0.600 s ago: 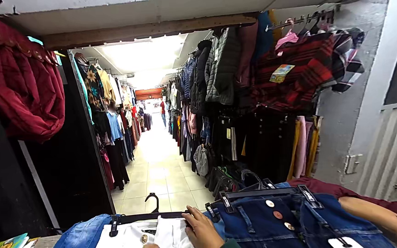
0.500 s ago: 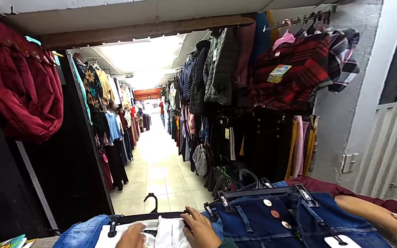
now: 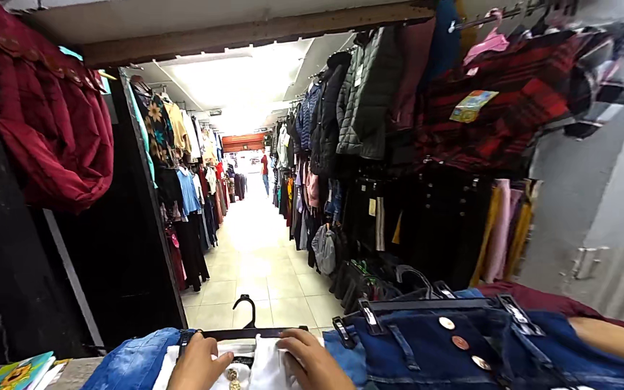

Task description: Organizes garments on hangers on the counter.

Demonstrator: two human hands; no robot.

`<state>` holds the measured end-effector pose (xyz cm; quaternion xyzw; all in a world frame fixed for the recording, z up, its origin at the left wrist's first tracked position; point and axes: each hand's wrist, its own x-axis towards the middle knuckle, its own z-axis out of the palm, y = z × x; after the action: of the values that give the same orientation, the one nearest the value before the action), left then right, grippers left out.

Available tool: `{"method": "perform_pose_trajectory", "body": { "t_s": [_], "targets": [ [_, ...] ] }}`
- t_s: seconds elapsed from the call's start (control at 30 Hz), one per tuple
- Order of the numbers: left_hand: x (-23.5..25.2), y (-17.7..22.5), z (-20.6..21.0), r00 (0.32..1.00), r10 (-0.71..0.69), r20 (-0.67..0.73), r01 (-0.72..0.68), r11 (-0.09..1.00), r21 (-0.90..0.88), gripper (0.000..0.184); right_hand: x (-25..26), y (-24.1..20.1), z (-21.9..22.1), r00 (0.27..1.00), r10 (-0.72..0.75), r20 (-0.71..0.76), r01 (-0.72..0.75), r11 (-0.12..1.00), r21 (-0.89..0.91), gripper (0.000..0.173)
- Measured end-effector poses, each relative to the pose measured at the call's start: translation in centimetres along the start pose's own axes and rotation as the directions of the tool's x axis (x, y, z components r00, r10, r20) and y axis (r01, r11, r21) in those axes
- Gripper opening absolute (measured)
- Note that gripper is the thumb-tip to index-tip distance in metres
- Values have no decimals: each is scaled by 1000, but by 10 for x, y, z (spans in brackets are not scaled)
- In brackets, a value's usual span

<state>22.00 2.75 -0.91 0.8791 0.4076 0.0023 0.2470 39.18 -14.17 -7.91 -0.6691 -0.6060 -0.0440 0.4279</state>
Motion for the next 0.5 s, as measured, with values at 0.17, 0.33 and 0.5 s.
{"method": "perform_pose_trajectory", "body": {
  "t_s": [0.17,0.33,0.5],
  "targets": [
    [2,-12,5,986,167,-14,-164,941,-295,36,1,-6,0,985,-57,165,43,995,85,25],
    [7,-15,29,909,266,-320,-415,621,-665,15,-1,-7,8,967,-113,227,85,988,133,31],
    [0,2,25,911,343,-229,-408,829,-382,27,-7,-11,10,878,122,463,-119,992,-36,43]
  ]
}}
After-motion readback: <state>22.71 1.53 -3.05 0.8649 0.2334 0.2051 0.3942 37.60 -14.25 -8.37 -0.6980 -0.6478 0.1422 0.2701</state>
